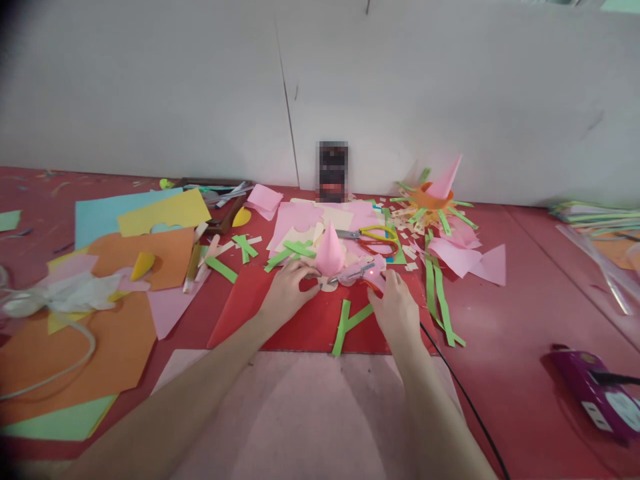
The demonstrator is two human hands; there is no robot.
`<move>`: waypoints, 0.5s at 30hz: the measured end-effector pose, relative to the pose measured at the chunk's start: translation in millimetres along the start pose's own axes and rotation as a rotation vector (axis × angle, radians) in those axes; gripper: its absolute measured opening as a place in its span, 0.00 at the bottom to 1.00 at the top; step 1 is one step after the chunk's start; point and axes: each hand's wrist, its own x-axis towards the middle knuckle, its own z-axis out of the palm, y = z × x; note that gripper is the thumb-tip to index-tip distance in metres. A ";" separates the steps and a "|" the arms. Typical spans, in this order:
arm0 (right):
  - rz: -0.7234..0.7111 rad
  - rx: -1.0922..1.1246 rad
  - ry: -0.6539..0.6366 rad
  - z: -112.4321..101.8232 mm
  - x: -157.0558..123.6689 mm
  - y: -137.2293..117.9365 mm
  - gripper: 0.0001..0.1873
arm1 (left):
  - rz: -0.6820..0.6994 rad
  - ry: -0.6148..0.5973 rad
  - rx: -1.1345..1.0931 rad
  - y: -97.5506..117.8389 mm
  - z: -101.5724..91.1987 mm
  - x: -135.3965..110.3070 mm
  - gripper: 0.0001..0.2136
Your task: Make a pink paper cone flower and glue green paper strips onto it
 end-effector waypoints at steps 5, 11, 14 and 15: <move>-0.001 0.018 0.013 -1.4 0.6 1.2 0.16 | 0.001 -0.007 -0.013 2.2 -2.3 0.6 0.05; 0.002 0.043 0.027 -4.4 0.5 -0.4 0.17 | -0.005 -0.017 -0.007 2.5 -3.6 0.6 0.05; 0.002 0.047 0.042 -5.9 1.5 -0.1 0.17 | -0.003 -0.020 -0.003 2.5 -4.2 0.7 0.05; -0.004 0.051 0.046 -6.2 1.9 0.2 0.17 | -0.005 -0.021 -0.003 2.5 -4.3 0.6 0.05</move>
